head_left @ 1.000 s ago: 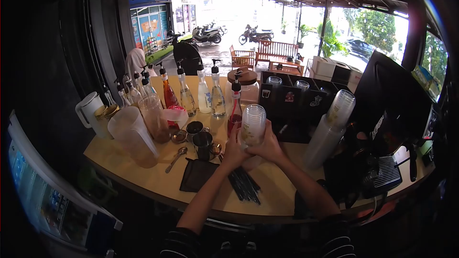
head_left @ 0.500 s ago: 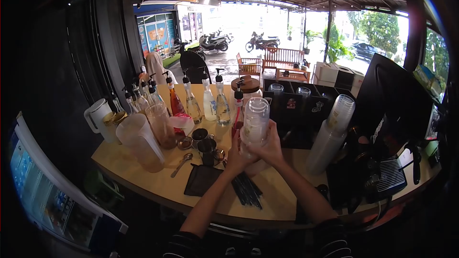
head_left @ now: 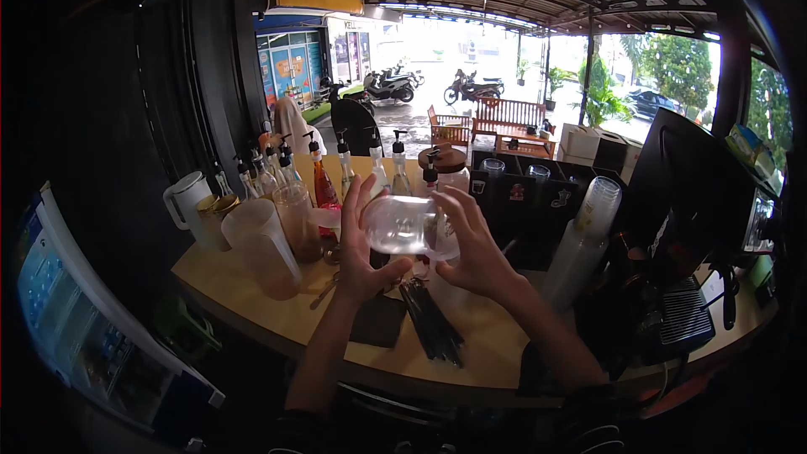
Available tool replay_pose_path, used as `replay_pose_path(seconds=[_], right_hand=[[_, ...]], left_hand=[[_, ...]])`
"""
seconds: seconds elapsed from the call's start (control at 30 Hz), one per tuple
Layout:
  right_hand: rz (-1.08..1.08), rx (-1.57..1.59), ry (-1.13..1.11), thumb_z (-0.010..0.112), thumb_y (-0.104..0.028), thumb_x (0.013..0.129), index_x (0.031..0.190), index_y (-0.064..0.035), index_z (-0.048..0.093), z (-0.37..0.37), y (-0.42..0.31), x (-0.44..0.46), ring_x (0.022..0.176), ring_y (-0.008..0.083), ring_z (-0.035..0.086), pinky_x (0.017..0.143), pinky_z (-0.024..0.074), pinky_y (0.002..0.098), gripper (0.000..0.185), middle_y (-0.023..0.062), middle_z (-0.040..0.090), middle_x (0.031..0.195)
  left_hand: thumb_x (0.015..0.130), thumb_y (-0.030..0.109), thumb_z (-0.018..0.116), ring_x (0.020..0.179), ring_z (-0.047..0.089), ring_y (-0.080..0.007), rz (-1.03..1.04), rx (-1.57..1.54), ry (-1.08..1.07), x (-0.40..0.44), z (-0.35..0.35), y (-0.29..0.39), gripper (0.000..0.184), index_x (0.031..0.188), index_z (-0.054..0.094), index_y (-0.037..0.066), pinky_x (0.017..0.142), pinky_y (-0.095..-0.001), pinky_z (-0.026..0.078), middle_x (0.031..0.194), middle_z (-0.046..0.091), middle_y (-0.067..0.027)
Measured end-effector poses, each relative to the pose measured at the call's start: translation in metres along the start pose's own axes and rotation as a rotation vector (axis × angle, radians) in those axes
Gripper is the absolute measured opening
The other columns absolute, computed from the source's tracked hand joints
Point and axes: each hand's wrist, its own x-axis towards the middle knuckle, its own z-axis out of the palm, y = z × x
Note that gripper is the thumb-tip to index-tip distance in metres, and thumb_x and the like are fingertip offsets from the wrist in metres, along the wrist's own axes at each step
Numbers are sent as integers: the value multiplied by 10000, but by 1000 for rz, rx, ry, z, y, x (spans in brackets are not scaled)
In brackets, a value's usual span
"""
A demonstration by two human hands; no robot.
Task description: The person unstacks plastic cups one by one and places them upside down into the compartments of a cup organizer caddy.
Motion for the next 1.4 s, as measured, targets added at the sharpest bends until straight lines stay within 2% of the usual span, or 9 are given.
replay_pose_path(seconds=[0.17, 0.27, 0.77, 0.83, 0.9, 1.0, 1.13, 1.33, 1.4], right_hand=[[-2, 123, 55, 647, -19, 619, 1368, -102, 272, 6, -25, -15, 1231, 357, 365, 941, 398, 410, 842, 196, 278, 1368], [151, 467, -18, 587, -58, 781, 1258, -38, 447, 13, -17, -35, 1121, 254, 525, 929, 423, 362, 498, 155, 533, 1199], [586, 965, 54, 531, -75, 889, 969, 28, 566, 5, -4, -68, 749, 116, 623, 701, 483, 228, 135, 86, 663, 835], [320, 892, 50, 544, -39, 862, 966, 20, 567, 10, -2, -72, 840, 148, 625, 762, 473, 247, 122, 90, 661, 887], [227, 664, -60, 549, -24, 848, 994, 20, 553, 2, -5, -73, 882, 162, 619, 787, 467, 259, 153, 95, 656, 910], [220, 548, -163, 538, -34, 857, 1060, 17, 521, 1, -12, -72, 928, 182, 616, 820, 466, 279, 210, 113, 647, 938], [526, 986, -126, 471, -119, 926, 1140, 18, 466, 8, -9, -65, 931, 199, 619, 849, 474, 297, 254, 150, 634, 964], [552, 1211, -81, 442, -140, 944, 1117, 45, 502, 7, -5, -66, 935, 203, 615, 864, 476, 308, 260, 153, 630, 990], [498, 1196, -75, 461, -118, 933, 1117, 45, 523, 7, -2, -67, 946, 197, 611, 869, 473, 304, 254, 149, 631, 998]], left_hand=[[729, 231, 731, 1095, 481, -215, -166, 135, -48, -28, -27, 9, 790, 1350, 283, 39, 942, -355, 407, 1168, 472, -130], [786, 263, 680, 1100, 481, -215, -260, -133, 173, -51, -30, 1, 560, 1209, 387, 42, 922, -351, 425, 1180, 472, -131], [670, 20, 760, 1096, 484, -181, -557, -196, 25, -86, -21, -10, 684, 1230, 368, 41, 964, -331, 406, 1164, 448, -80], [770, 142, 695, 999, 536, -160, -410, -43, 32, -86, -21, -16, 517, 1184, 400, 48, 817, -287, 500, 1104, 469, -75], [861, 326, 569, 877, 568, -127, -779, -160, 223, -85, -23, -14, 401, 1125, 425, 60, 565, -221, 512, 1047, 485, -73], [887, 447, 464, 795, 570, -117, -797, -9, 77, -83, -22, -14, 421, 1079, 431, 74, 404, -198, 431, 998, 495, -70], [880, 439, 478, 831, 564, -133, -892, 9, 11, -85, -20, -16, 470, 1165, 394, 75, 421, -191, 418, 1063, 474, -94], [827, 326, 619, 960, 544, -162, -176, 319, -188, -87, -19, -18, 658, 1317, 265, 65, 668, -217, 496, 1222, 377, -125], [785, 284, 684, 973, 547, -174, -304, 149, -162, -85, -18, -13, 675, 1286, 301, 45, 766, -252, 503, 1184, 430, -106]])
